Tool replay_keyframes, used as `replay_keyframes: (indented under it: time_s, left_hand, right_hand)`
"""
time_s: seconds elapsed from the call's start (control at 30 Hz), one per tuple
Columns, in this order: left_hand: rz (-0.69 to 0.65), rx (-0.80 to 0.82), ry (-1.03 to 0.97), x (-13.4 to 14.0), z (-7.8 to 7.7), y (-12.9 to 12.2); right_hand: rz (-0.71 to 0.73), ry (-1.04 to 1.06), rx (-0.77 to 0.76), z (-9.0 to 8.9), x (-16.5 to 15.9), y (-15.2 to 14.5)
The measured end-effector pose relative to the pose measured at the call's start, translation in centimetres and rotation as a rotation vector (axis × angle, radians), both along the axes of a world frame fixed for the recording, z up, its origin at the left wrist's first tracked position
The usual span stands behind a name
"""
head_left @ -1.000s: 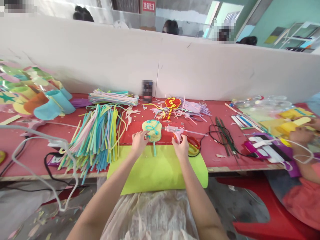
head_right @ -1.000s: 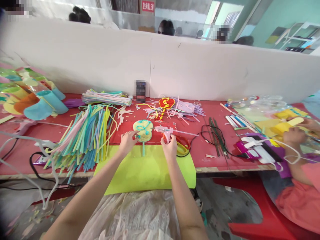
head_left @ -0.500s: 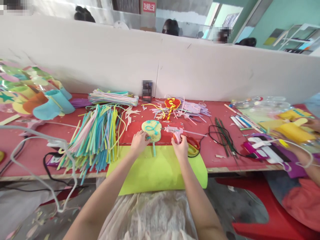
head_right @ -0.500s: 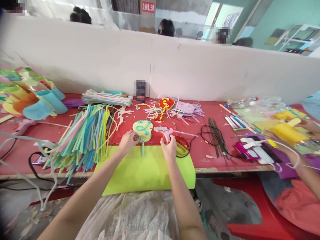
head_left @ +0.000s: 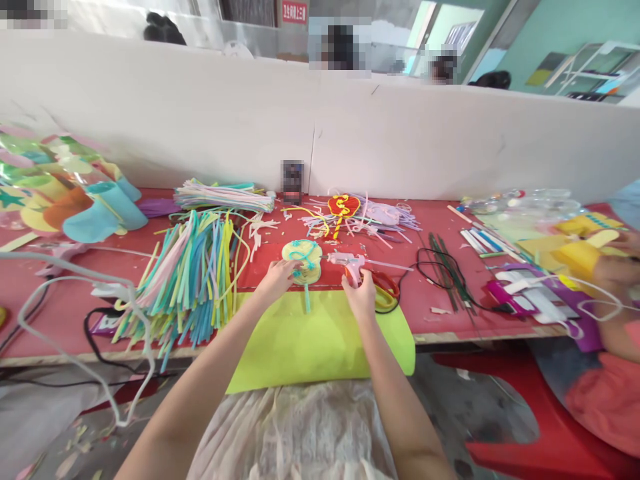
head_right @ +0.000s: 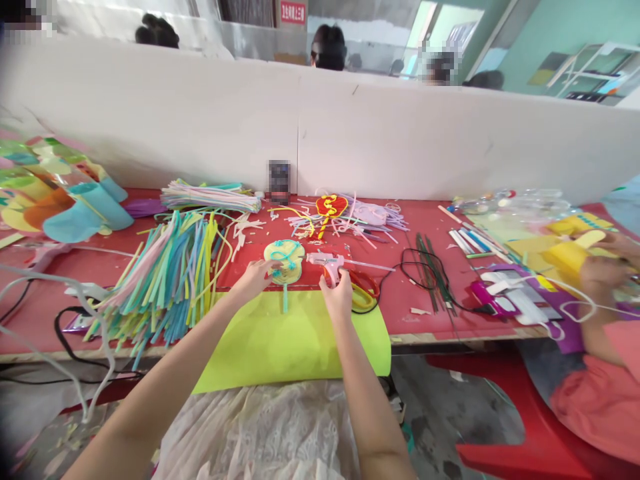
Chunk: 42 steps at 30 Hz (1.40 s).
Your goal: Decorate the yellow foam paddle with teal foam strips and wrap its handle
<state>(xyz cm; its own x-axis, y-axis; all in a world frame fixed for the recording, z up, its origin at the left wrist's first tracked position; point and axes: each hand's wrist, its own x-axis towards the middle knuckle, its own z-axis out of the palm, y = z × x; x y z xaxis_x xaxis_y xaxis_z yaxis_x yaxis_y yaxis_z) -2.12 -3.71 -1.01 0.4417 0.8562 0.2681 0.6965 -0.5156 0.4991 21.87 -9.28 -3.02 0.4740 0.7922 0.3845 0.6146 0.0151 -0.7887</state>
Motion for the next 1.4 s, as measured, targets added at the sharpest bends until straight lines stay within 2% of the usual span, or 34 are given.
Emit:
replay_keyframes:
  time_s: [0.1,0.23,0.33,0.67,0.97,1.27,1.4]
  left_hand:
    - [0.004,0.036,-0.067,-0.5,-0.1,0.2]
    - [0.165,0.076,-0.072,-0.8,0.1,-0.5]
    - [0.214,0.046,-0.023,-0.5,0.3,-1.0]
    - [0.183,0.084,0.116,-0.7,1.0,-1.0]
    - [0.133,0.032,0.031,-0.8,0.0,-1.1]
    - [0.169,0.078,0.068,-0.5,0.5,-1.7]
    - [0.180,0.064,0.027,-1.0,0.1,-1.6]
  right_hand:
    - [0.004,0.006,0.000,0.0,0.0,0.0]
    - [0.009,0.009,-0.002,-0.2,-0.1,0.1]
    - [0.009,-0.006,-0.001,-0.4,-0.1,0.2]
    - [0.055,-0.067,-0.009,-0.5,-0.3,0.2]
    - [0.050,-0.093,-0.006,-0.6,-0.5,0.3]
    - [0.054,-0.104,0.001,-0.9,-0.5,0.5]
    - [0.049,-0.104,-0.001,-0.8,-0.5,0.5]
